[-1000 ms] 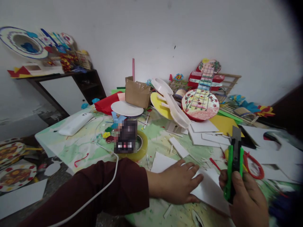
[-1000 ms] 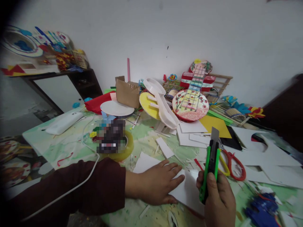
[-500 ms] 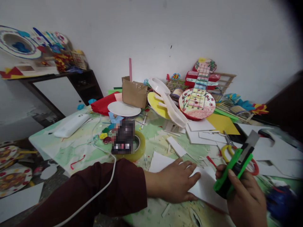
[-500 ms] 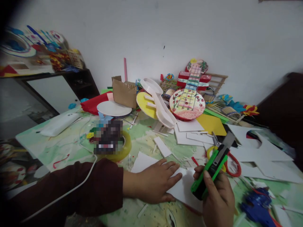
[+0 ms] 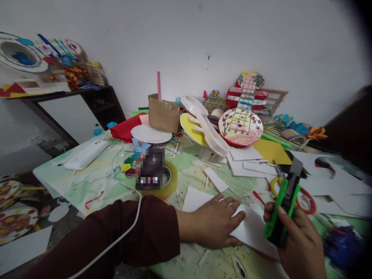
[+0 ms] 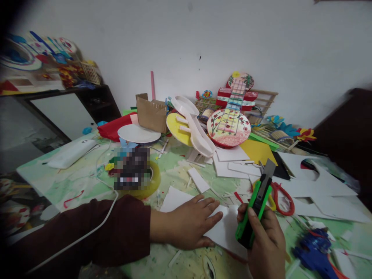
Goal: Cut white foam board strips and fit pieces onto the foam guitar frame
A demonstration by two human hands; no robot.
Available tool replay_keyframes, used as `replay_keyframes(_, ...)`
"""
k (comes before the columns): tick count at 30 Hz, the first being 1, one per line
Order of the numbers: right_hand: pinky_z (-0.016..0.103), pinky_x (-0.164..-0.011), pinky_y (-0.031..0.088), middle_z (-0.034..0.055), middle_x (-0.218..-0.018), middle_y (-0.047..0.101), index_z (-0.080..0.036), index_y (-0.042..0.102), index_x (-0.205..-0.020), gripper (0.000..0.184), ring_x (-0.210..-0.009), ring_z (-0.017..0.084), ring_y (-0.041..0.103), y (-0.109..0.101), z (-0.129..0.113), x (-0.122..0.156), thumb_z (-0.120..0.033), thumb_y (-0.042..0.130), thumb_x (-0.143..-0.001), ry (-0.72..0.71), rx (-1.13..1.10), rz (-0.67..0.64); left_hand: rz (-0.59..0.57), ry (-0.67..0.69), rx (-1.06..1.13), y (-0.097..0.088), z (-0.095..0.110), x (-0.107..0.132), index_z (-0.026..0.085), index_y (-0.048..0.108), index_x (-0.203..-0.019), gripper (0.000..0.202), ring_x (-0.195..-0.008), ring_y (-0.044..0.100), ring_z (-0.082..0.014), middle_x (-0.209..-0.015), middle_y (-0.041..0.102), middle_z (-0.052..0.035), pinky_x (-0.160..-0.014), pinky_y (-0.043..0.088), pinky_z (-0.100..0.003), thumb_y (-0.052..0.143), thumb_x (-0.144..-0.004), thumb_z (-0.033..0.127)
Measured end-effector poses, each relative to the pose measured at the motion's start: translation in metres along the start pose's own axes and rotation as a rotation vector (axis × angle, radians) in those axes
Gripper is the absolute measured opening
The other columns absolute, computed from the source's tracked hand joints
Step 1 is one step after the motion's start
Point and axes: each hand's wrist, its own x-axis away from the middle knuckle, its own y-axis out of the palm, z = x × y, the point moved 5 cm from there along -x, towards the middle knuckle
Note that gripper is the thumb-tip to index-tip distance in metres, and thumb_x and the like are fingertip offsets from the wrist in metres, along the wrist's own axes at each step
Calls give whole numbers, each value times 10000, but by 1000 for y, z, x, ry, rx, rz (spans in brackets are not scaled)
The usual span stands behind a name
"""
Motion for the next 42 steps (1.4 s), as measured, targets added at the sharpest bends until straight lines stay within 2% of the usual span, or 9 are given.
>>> replay_keyframes(9, 110, -478, 464, -3, -777, 621, -207, 624, -862, 404, -614, 83, 552, 0, 5, -1, -423, 807, -574, 61, -48, 4, 4, -2, 12, 1, 0, 0, 80, 401, -1352, 655, -1281, 393, -315, -1395, 433, -204, -1020, 325, -444, 415, -897, 551)
replay_keyframes(17, 112, -489, 480, 2, -742, 630, -195, 625, -830, 463, -612, 91, 566, 1, 3, -1, -412, 844, -485, 32, -36, 4, 5, -3, 19, 0, 0, 0, 77, 397, -1351, 653, -1286, 389, -312, -1387, 442, -202, -1026, 317, -440, 410, -899, 549)
replay_keyframes(24, 120, -482, 480, 4, -742, 624, -200, 623, -846, 425, -615, 91, 562, 0, 6, -1, -427, 818, -545, 51, -60, 11, 11, -4, 20, 1, 0, -1, 77, 409, -1341, 657, -1276, 396, -312, -1385, 444, -198, -1030, 317, -441, 434, -888, 552)
replay_keyframes(29, 121, -481, 487, 1, -751, 631, -207, 632, -865, 512, -610, 94, 569, 0, 6, -1, -425, 851, -457, 75, -77, 30, 9, 1, 10, 1, 1, 0, 74, 401, -1348, 662, -1275, 397, -319, -1384, 443, -202, -1028, 320, -446, 408, -896, 558)
replay_keyframes(36, 170, -463, 500, 20, -740, 642, -206, 634, -809, 365, -597, 119, 592, -4, 7, -1, -427, 800, -572, 36, -25, 19, 20, 0, 1, 0, 0, 0, 77, 404, -1349, 658, -1246, 428, -322, -1369, 459, -202, -1008, 340, -443, 400, -897, 556)
replay_keyframes(40, 158, -436, 480, 21, -698, 631, -193, 635, -759, 340, -565, 112, 578, -2, 3, -1, -424, 798, -570, 4, 9, -13, 21, -3, 1, 1, 0, 0, 82, 407, -1348, 657, -1256, 421, -316, -1379, 450, -201, -1015, 332, -439, 407, -895, 557)
replay_keyframes(42, 144, -444, 477, 14, -701, 630, -195, 635, -775, 374, -567, 103, 572, 0, 2, -1, -428, 812, -543, 34, -21, -7, 21, -4, 3, 0, 0, 0, 84, 410, -1345, 655, -1260, 417, -313, -1376, 453, -197, -1020, 329, -435, 408, -894, 558)
